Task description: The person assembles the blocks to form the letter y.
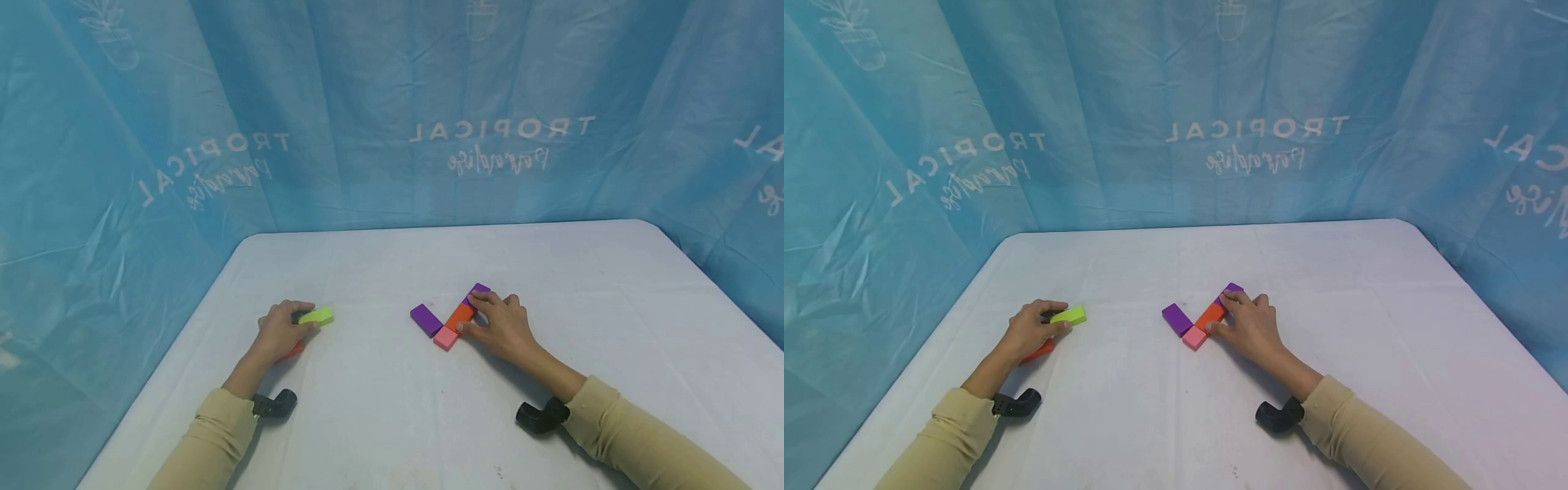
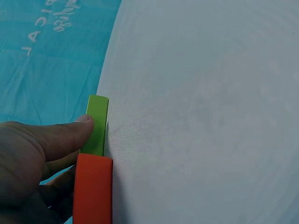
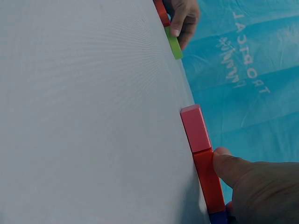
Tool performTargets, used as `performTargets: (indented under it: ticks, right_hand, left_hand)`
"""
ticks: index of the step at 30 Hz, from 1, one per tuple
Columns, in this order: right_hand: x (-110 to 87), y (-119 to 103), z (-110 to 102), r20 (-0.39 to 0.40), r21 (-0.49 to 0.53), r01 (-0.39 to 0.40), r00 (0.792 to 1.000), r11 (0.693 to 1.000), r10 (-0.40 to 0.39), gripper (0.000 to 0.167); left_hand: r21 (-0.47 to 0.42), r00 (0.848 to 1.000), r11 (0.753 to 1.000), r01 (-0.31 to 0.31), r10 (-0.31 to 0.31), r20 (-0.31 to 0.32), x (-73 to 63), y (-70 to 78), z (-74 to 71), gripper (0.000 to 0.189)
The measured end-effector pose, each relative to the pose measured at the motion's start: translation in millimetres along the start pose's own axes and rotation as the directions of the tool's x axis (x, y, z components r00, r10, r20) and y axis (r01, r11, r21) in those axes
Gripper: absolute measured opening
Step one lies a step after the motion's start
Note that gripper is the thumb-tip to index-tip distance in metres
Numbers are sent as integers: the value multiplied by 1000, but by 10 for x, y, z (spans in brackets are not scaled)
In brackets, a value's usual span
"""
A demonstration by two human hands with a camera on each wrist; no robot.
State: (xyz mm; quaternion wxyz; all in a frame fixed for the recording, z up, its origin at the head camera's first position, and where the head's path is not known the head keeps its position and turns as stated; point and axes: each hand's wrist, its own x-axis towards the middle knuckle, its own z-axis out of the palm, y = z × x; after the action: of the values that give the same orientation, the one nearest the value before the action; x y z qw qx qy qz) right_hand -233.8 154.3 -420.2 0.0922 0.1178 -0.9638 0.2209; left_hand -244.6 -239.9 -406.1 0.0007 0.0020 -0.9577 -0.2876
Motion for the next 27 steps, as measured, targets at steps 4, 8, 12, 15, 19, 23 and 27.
performTargets:
  ticks: [4, 8, 12, 15, 19, 23, 27]
  right_hand:
    - [-4, 5, 5, -1, -5, -1, 1000, 1000, 1, 63]
    - [-8, 5, 6, -6, -1, 1, 1000, 1000, -1, 63]
    - [-10, 5, 3, -12, 7, 4, 1000, 1000, -4, 62]
    - [-10, 8, 4, -15, 6, 5, 1000, 1000, -5, 62]
    - [-6, 14, 9, -15, 6, 7, 1000, 1000, -7, 62]
    - [0, 16, 10, -13, 9, 9, 1000, 1000, -9, 62]
    - [1, 15, 10, -14, 10, 8, 1000, 1000, -8, 62]
  left_hand:
    - [4, 1000, 1000, -9, 9, -5, -1, 2, 5, 47]
    - [6, 1000, 1000, -14, 15, -8, 5, -2, 12, 44]
    - [2, 1000, 1000, -12, 12, -12, 13, -4, 15, 43]
    - [-5, 1000, 1000, -13, 13, -11, 12, 3, 16, 43]
    - [-27, 999, 999, -31, 31, -12, 6, 45, 9, 42]
    - [-45, 998, 997, -68, 67, -12, 15, 123, 8, 41]
    - [-55, 993, 992, -118, 117, -19, 46, 226, 25, 40]
